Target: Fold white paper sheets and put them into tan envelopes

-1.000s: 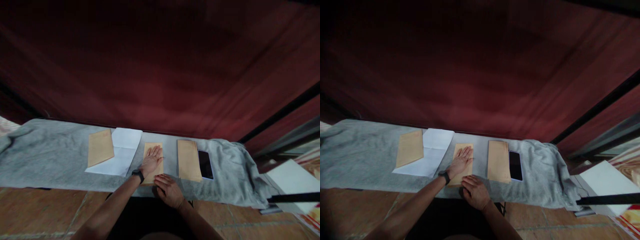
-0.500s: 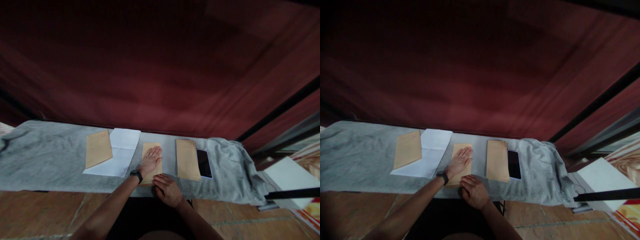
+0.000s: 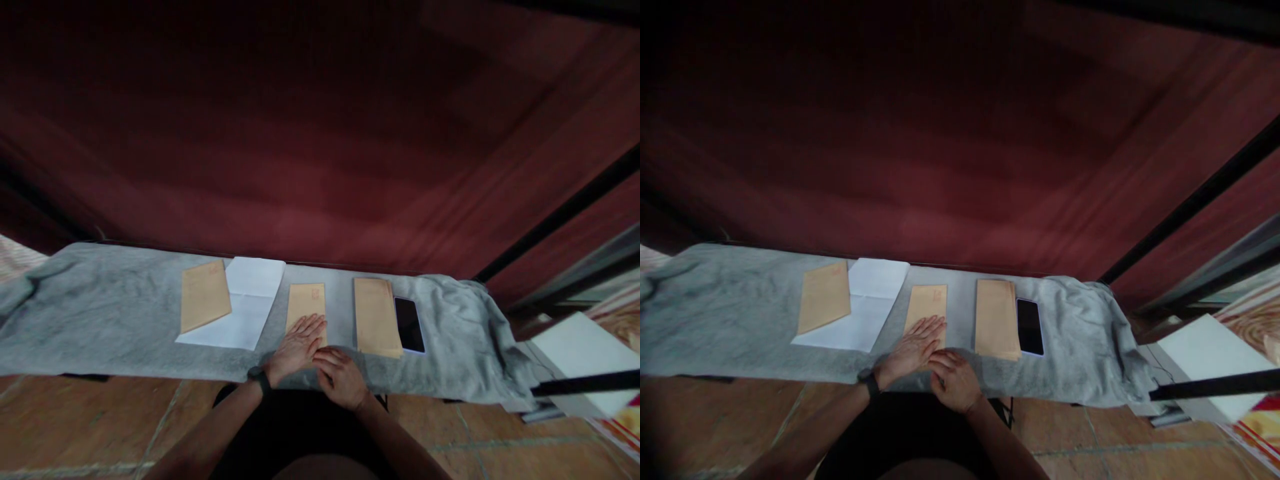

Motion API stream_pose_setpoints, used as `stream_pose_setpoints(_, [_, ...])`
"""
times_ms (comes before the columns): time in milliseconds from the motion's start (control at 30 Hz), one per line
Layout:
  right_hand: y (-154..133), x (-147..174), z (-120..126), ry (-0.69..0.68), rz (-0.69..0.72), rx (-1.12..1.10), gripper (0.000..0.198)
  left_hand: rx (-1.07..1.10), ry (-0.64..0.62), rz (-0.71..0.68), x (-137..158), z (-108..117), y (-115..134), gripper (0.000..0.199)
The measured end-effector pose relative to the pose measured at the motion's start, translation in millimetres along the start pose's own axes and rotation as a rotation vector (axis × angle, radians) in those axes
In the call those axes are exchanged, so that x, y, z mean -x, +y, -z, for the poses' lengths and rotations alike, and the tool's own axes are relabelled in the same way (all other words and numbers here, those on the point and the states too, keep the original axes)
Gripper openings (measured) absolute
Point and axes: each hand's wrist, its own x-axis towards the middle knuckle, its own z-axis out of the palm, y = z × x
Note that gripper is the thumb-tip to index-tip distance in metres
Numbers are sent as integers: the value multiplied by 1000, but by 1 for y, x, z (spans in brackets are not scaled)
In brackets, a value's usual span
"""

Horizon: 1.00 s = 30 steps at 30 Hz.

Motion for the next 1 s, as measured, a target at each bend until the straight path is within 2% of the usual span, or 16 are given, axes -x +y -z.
stream_pose_setpoints(267, [-3, 2, 1, 28, 6, -5, 28, 82, -25, -4, 38, 14, 15, 47])
stream_pose_setpoints(400, [-1, 1, -1, 44, 11, 38, 25, 105, 20, 11, 59, 18, 22, 45])
stream_pose_setpoints(533, [1, -2, -5, 48, -85, 27, 23, 120, 109, 70, 73, 15, 24, 41])
stream_pose_setpoints(733, [1, -7, -15, 101, -256, 75, 23, 176, 233, 188, 72, 3, 29, 37])
stream_pose_setpoints(1000, [-5, -6, -17, 106, -239, 126, 30, 254, 371, 330, 67, -4, 32, 39])
